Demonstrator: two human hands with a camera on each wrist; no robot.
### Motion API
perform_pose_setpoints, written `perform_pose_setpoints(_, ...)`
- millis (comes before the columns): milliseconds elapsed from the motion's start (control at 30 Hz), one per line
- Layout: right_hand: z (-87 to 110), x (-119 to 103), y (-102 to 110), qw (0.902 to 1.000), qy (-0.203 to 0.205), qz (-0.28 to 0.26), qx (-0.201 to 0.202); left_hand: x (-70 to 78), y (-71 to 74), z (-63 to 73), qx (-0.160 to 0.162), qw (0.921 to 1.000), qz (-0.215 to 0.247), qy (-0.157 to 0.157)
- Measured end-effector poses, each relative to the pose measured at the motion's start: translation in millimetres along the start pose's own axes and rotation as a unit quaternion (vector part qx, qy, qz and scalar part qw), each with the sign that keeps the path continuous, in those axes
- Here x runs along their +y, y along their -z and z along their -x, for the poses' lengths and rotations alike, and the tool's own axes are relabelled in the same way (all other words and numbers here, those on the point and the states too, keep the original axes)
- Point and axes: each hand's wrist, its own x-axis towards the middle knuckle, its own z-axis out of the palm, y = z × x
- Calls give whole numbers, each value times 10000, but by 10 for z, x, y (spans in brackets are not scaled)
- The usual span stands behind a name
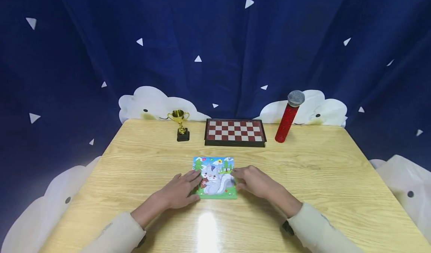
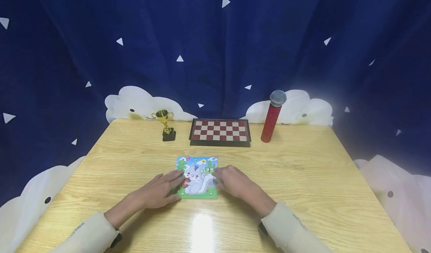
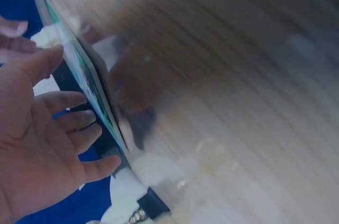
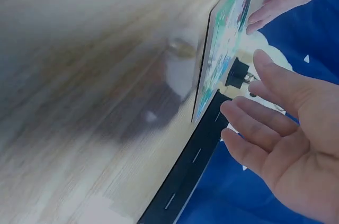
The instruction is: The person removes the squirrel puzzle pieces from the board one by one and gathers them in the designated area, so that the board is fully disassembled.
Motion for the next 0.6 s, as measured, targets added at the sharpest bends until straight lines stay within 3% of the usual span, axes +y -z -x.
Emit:
perform_pose_setpoints(167,-130,105,9,9990,-228,-345,143,76,-38,-158,68,9997,123,-175)
perform_pose_setpoints(367,-347,227,8,9900,-1026,-929,265,156,-58,-325,-75,9997,134,-213)
perform_pose_setpoints(600,-561,317,-82,9783,-1775,-1050,195,224,-84,-421,-239,9995,165,-118)
